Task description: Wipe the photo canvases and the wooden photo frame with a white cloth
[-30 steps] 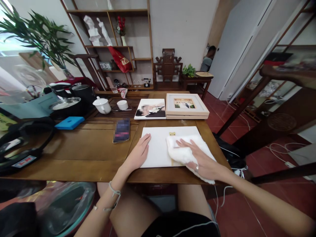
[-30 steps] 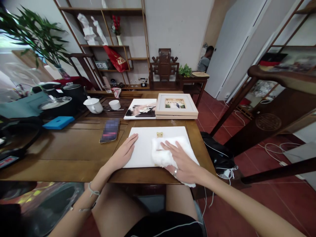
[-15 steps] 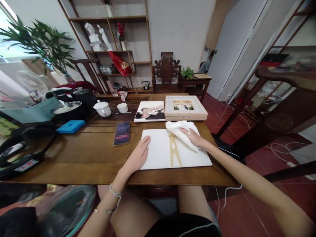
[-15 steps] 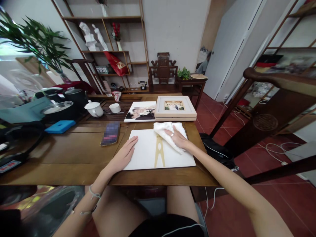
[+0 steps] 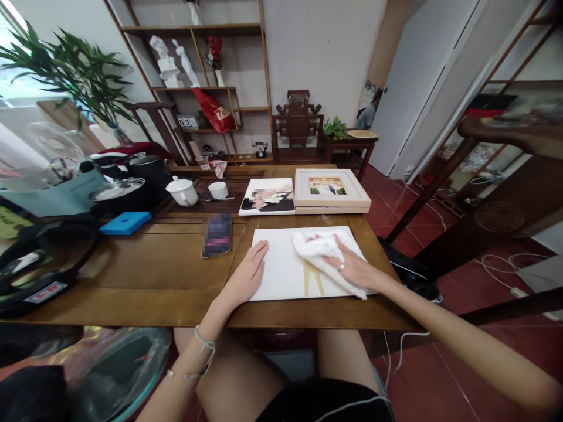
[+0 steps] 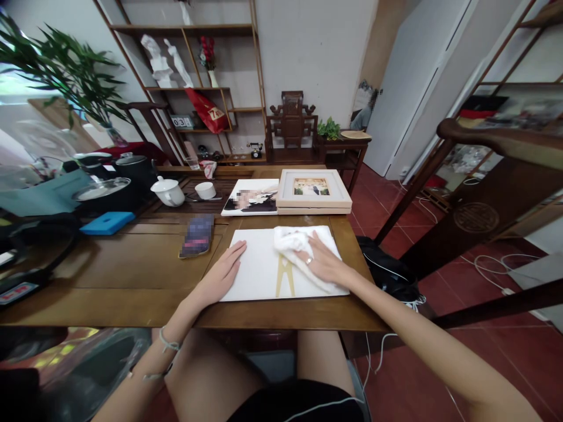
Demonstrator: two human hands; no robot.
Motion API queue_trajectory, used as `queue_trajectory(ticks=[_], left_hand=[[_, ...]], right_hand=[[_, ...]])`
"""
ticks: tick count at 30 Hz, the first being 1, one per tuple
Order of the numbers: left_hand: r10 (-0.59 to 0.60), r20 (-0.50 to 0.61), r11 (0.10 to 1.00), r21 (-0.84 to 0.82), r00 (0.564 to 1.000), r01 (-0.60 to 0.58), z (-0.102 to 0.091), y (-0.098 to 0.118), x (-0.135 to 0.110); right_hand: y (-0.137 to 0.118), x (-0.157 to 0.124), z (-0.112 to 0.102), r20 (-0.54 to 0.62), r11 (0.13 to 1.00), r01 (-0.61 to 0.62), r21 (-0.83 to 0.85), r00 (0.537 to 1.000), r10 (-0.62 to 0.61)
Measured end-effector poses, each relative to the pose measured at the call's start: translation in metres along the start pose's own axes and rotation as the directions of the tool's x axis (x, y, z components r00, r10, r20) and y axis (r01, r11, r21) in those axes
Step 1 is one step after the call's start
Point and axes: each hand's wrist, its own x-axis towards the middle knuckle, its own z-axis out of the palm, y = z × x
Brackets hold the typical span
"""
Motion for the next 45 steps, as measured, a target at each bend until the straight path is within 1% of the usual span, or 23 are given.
queue_trajectory(ticks=[2, 4, 6, 8, 11, 14, 17, 19, 20, 22, 25, 28, 30, 31, 33, 35, 39, 41, 43, 45], left_hand=[[0.000, 0.000, 1.000, 0.006, 1.000, 0.000, 0.000, 0.000, 0.000], [-0.001, -0.001, 1.000, 0.008, 1.000, 0.001, 0.000, 0.000, 0.000], [0.003, -0.003, 1.000, 0.009, 1.000, -0.003, 0.000, 0.000, 0.000], [0.008, -0.004, 1.000, 0.013, 1.000, -0.008, 0.000, 0.000, 0.000], [0.015, -0.004, 1.000, 0.016, 1.000, -0.015, 0.000, 0.000, 0.000], [0.016, -0.005, 1.000, 0.014, 1.000, -0.016, 0.000, 0.000, -0.001], [0.009, -0.002, 1.000, 0.020, 1.000, -0.009, 0.000, 0.000, 0.000], [0.005, 0.004, 1.000, 0.026, 1.000, -0.005, 0.001, -0.001, 0.000], [0.004, 0.005, 1.000, 0.028, 1.000, -0.004, 0.001, -0.001, 0.001], [0.003, 0.003, 1.000, 0.023, 1.000, -0.003, 0.002, -0.002, 0.001], [0.004, -0.001, 1.000, 0.008, 1.000, -0.004, 0.002, -0.002, 0.000], [0.012, -0.006, 1.000, -0.001, 1.000, -0.012, 0.001, -0.002, 0.000], [0.014, -0.007, 1.000, -0.002, 1.000, -0.014, 0.000, -0.001, -0.001], [0.012, -0.007, 1.000, 0.000, 1.000, -0.012, 0.000, -0.001, -0.001], [0.007, -0.007, 1.000, 0.005, 1.000, -0.007, -0.001, 0.000, -0.001], [0.004, -0.009, 1.000, 0.008, 1.000, -0.004, -0.002, 0.001, 0.000], [0.000, -0.006, 1.000, 0.011, 1.000, 0.000, -0.002, 0.001, 0.000], [-0.002, -0.012, 1.000, 0.011, 1.000, 0.002, -0.001, 0.000, 0.000], [0.002, -0.018, 1.000, 0.005, 1.000, -0.002, 0.001, -0.002, 0.001], [0.006, -0.014, 1.000, -0.001, 1.000, -0.006, 0.002, -0.003, 0.001]], right_hand=[[0.017, 0.018, -0.003, -0.034, 0.998, -0.059, 0.001, 0.998, 0.059], [0.030, 0.033, -0.005, -0.051, 0.997, -0.076, 0.004, 0.996, 0.076], [0.038, 0.039, -0.007, -0.035, 0.997, -0.070, -0.014, 0.997, 0.069], [0.039, 0.035, -0.004, 0.001, 0.997, -0.052, -0.057, 0.999, 0.052], [0.032, 0.010, 0.002, 0.027, 0.992, -0.004, -0.124, 1.000, 0.008], [0.015, -0.029, 0.005, 0.052, 0.986, 0.066, -0.152, 0.997, -0.059], [-0.007, -0.063, 0.000, 0.099, 0.980, 0.125, -0.157, 0.989, -0.111], [-0.016, -0.071, -0.006, 0.103, 0.982, 0.121, -0.146, 0.989, -0.107], [-0.018, -0.069, -0.008, 0.097, 0.984, 0.107, -0.140, 0.991, -0.094], [-0.015, -0.056, -0.012, 0.081, 0.989, 0.064, -0.137, 0.995, -0.053], [0.004, -0.021, -0.014, 0.058, 0.986, -0.007, -0.164, 0.998, 0.017], [0.027, 0.011, -0.016, 0.055, 0.979, -0.053, -0.196, 0.996, 0.064], [0.036, 0.021, -0.015, 0.051, 0.973, -0.055, -0.224, 0.996, 0.068], [0.039, 0.021, -0.015, 0.047, 0.969, -0.043, -0.244, 0.997, 0.057], [0.038, 0.011, -0.012, 0.048, 0.956, 0.001, -0.295, 0.999, 0.014], [0.028, -0.010, -0.007, 0.067, 0.939, 0.061, -0.338, 0.997, -0.040], [-0.006, -0.064, 0.002, 0.140, 0.914, 0.199, -0.353, 0.977, -0.159], [-0.021, -0.084, 0.003, 0.160, 0.911, 0.229, -0.344, 0.970, -0.183], [-0.026, -0.089, 0.000, 0.162, 0.922, 0.222, -0.316, 0.971, -0.178], [-0.020, -0.079, -0.007, 0.143, 0.946, 0.192, -0.262, 0.977, -0.158]])
